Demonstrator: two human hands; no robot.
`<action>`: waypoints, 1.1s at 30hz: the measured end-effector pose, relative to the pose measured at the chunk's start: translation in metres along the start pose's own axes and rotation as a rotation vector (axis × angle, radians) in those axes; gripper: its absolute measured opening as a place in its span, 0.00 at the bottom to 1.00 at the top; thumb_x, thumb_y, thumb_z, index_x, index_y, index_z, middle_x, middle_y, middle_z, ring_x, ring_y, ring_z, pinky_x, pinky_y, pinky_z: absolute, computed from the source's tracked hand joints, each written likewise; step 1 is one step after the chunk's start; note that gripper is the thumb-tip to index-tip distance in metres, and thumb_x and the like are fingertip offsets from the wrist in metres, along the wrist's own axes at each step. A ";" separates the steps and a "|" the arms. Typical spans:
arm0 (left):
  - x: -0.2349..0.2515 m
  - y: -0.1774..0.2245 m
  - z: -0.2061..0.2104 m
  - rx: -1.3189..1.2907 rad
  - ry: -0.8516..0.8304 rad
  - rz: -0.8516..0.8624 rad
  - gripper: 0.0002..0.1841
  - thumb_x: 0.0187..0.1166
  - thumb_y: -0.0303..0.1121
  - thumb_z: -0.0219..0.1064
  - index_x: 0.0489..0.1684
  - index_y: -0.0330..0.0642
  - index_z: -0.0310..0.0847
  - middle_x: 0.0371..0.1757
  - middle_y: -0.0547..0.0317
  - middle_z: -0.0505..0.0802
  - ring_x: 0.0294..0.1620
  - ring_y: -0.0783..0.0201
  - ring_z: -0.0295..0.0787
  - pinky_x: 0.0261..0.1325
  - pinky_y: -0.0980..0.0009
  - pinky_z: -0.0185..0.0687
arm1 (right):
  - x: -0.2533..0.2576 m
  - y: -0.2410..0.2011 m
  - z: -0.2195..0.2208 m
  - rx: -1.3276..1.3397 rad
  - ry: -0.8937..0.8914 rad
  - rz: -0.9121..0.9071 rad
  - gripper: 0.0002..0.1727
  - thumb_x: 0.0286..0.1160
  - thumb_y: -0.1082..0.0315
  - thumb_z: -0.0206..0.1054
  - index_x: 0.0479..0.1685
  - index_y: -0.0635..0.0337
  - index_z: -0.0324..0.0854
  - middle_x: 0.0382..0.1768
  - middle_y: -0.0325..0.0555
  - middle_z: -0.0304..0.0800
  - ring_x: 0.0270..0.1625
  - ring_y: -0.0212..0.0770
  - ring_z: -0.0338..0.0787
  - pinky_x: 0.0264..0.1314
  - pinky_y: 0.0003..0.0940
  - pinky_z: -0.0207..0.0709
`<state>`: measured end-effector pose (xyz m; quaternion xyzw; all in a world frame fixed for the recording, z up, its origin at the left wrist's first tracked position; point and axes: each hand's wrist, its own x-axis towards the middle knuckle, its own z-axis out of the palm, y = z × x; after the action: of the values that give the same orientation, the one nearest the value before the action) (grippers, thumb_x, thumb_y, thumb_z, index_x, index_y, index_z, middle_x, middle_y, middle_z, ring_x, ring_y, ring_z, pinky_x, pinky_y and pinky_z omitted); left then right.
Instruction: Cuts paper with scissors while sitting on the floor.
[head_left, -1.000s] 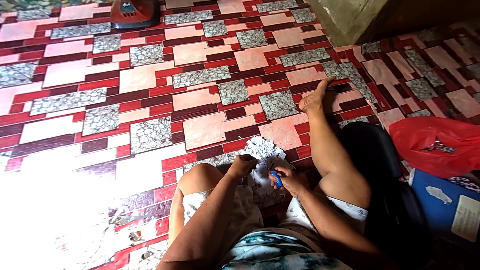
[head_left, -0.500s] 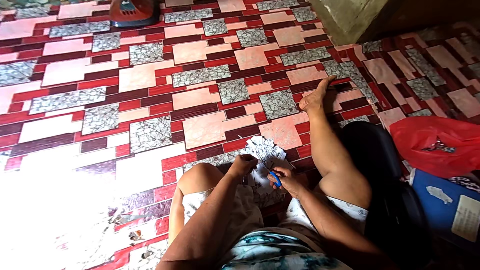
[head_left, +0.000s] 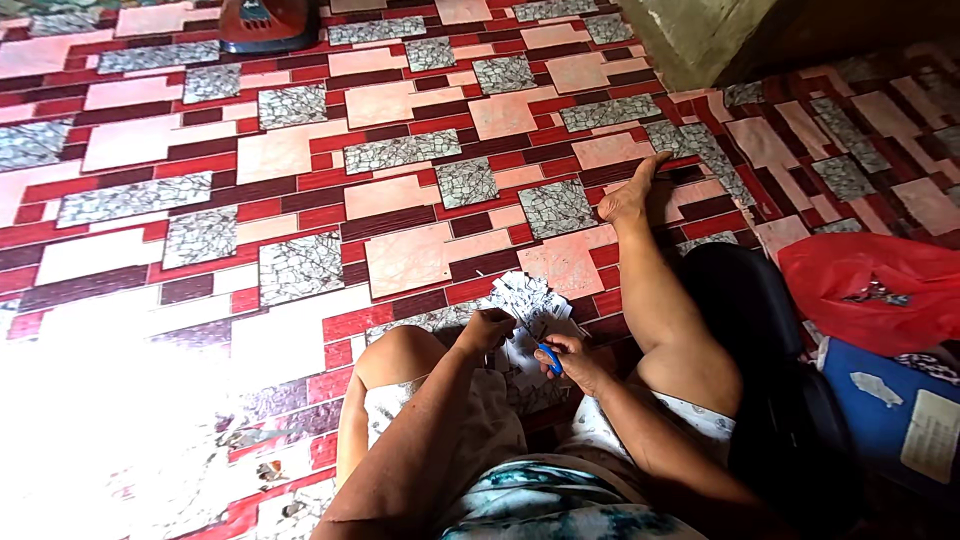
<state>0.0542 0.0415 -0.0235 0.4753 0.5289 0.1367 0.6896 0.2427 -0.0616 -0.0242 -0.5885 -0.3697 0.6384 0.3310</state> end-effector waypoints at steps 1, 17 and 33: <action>0.000 0.000 -0.001 0.004 -0.013 -0.006 0.07 0.87 0.29 0.63 0.47 0.33 0.83 0.25 0.64 0.85 0.15 0.77 0.71 0.20 0.82 0.66 | 0.000 0.000 0.000 0.004 0.010 -0.006 0.11 0.79 0.69 0.70 0.51 0.66 0.81 0.27 0.37 0.87 0.25 0.26 0.84 0.27 0.19 0.76; -0.001 0.000 -0.004 0.013 0.015 -0.020 0.08 0.87 0.29 0.62 0.46 0.32 0.83 0.25 0.63 0.86 0.15 0.77 0.72 0.20 0.82 0.67 | -0.001 -0.002 -0.002 -0.028 -0.024 0.091 0.14 0.84 0.64 0.66 0.58 0.64 0.79 0.31 0.39 0.88 0.27 0.27 0.84 0.26 0.20 0.73; 0.000 0.001 0.000 0.024 0.002 -0.005 0.07 0.86 0.29 0.64 0.45 0.32 0.84 0.24 0.64 0.86 0.15 0.78 0.70 0.20 0.83 0.65 | 0.001 -0.001 -0.002 -0.056 0.035 -0.013 0.13 0.77 0.71 0.71 0.54 0.69 0.81 0.30 0.39 0.88 0.27 0.27 0.86 0.32 0.21 0.81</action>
<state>0.0541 0.0422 -0.0227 0.4820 0.5324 0.1290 0.6838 0.2446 -0.0600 -0.0245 -0.6061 -0.3854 0.6154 0.3247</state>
